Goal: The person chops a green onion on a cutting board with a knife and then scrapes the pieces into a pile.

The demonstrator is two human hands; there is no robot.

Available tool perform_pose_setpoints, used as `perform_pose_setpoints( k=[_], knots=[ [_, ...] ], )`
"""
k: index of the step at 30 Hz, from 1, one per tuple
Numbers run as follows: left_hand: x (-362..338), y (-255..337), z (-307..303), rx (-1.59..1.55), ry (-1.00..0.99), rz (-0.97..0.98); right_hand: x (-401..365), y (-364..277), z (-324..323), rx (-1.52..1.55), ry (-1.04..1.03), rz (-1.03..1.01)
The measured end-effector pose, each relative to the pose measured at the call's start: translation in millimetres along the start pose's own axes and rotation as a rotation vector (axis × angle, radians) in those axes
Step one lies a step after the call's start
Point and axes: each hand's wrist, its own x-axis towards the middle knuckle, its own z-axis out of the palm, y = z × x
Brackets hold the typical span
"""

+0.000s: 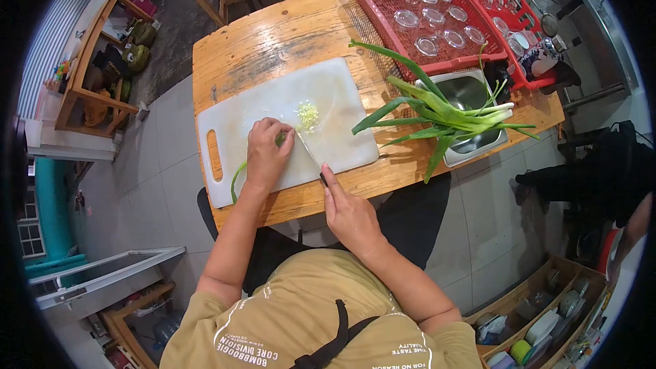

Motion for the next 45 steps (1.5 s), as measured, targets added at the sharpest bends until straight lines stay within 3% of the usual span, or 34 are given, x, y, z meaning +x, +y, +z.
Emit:
perform_pose_setpoints(
  k=[7,45],
  knots=[
    [-3,2,0,-0.010,0.032,0.010,9,-11,-10,0.111,-0.014,0.009],
    [-4,4,-1,0.012,0.010,0.001,18,1,-1,0.046,0.019,-0.004]
  ],
)
